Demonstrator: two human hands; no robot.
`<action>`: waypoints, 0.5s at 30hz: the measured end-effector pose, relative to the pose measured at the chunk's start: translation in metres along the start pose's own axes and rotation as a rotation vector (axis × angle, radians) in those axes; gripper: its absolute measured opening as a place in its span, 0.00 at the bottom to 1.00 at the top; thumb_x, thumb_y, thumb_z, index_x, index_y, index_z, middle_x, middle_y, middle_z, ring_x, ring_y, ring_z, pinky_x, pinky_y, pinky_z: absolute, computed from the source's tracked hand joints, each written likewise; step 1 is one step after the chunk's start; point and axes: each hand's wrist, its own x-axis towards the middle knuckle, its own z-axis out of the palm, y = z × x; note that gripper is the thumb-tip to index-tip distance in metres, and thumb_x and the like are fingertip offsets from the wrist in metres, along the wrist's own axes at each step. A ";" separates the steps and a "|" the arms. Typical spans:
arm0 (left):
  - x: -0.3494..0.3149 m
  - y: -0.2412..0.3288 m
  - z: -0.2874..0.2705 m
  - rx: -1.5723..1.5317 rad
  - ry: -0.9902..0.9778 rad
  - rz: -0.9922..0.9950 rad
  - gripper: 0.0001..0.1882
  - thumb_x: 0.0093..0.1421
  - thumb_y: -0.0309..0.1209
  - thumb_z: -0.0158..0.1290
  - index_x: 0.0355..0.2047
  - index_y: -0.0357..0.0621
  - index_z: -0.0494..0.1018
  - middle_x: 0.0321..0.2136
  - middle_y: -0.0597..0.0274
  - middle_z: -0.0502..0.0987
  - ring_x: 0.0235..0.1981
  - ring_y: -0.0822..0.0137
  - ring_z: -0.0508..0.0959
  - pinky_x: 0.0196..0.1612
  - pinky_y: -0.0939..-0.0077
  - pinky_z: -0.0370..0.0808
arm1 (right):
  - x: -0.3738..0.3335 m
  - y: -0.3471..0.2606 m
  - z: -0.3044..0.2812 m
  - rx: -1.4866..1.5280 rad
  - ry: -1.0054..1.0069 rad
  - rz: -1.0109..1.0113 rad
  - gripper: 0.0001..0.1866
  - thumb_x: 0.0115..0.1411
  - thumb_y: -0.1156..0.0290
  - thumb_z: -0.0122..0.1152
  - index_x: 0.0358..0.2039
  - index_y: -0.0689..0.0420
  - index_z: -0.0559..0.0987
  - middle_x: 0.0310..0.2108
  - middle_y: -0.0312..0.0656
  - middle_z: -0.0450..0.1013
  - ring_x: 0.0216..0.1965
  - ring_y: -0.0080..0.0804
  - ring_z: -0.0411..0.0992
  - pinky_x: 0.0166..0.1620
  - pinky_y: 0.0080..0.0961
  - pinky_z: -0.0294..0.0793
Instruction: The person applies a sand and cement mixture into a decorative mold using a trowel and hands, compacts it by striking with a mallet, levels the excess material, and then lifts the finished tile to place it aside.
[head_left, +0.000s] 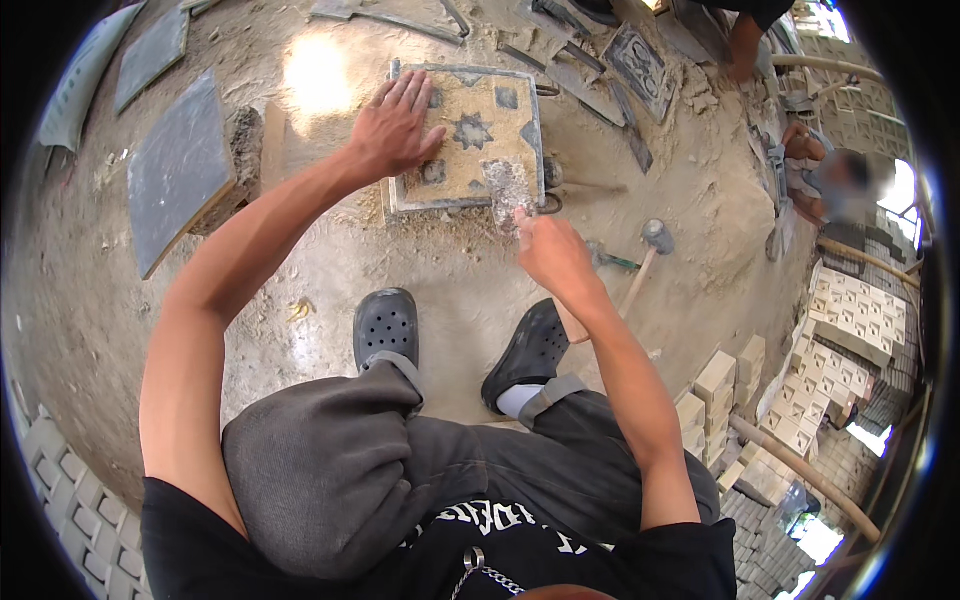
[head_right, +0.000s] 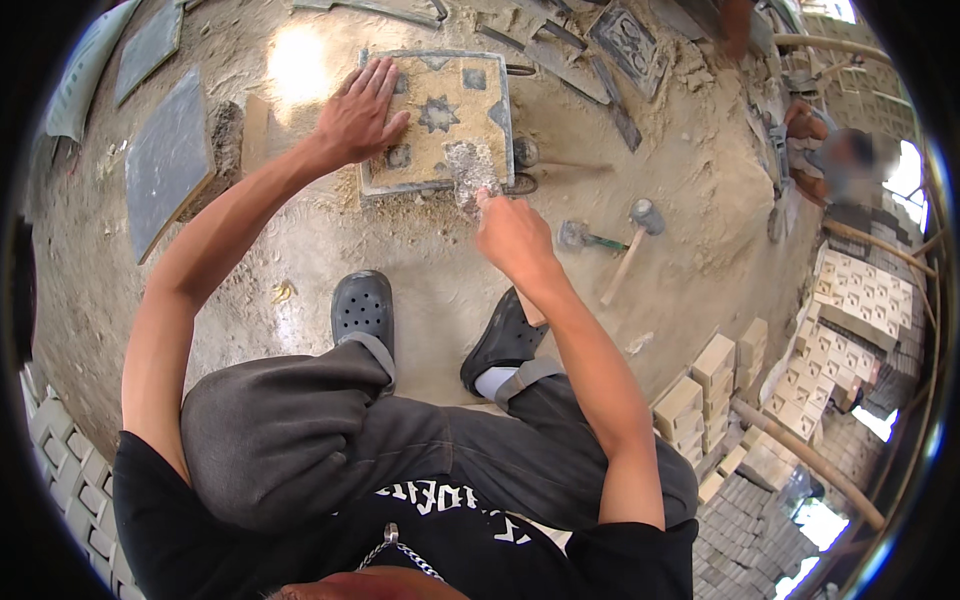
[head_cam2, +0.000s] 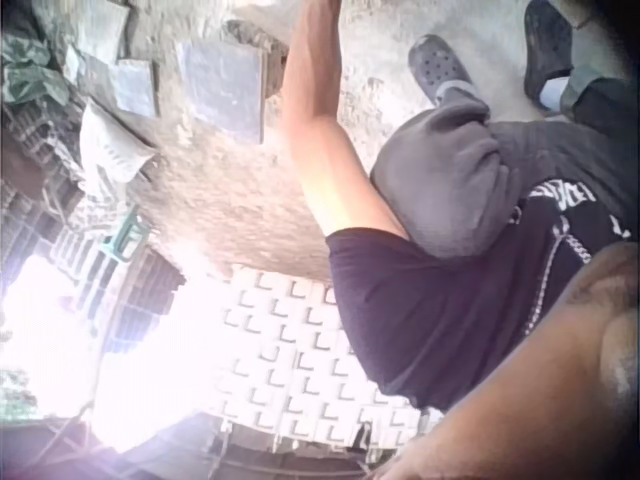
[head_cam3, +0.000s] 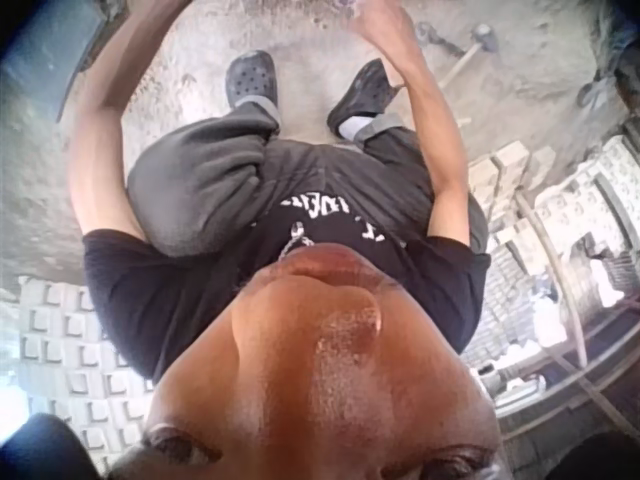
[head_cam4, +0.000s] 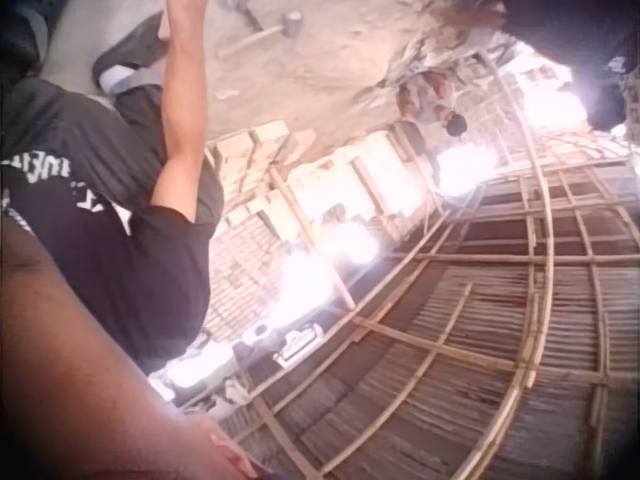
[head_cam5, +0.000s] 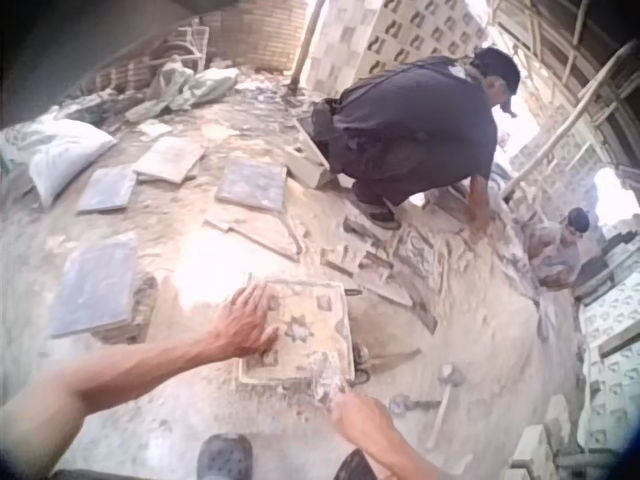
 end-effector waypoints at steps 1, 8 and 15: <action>0.000 0.002 0.000 0.014 -0.014 -0.021 0.41 0.71 0.55 0.26 0.71 0.33 0.43 0.73 0.48 0.46 0.74 0.56 0.45 0.75 0.64 0.42 | -0.002 0.002 0.001 0.014 0.002 0.009 0.17 0.68 0.67 0.49 0.32 0.66 0.82 0.28 0.62 0.77 0.33 0.65 0.76 0.39 0.54 0.76; 0.005 0.002 0.006 0.069 -0.024 -0.059 0.43 0.70 0.57 0.24 0.72 0.34 0.41 0.73 0.50 0.44 0.74 0.56 0.43 0.75 0.60 0.40 | 0.039 -0.002 -0.007 0.054 0.164 -0.072 0.12 0.63 0.71 0.52 0.37 0.65 0.81 0.30 0.62 0.78 0.35 0.61 0.78 0.40 0.51 0.78; 0.007 -0.040 0.005 0.045 0.020 -0.168 0.41 0.70 0.56 0.28 0.72 0.36 0.43 0.73 0.51 0.46 0.74 0.59 0.45 0.75 0.61 0.41 | 0.125 -0.075 -0.025 0.144 0.003 0.039 0.12 0.59 0.71 0.57 0.37 0.65 0.83 0.33 0.58 0.80 0.39 0.55 0.80 0.42 0.46 0.80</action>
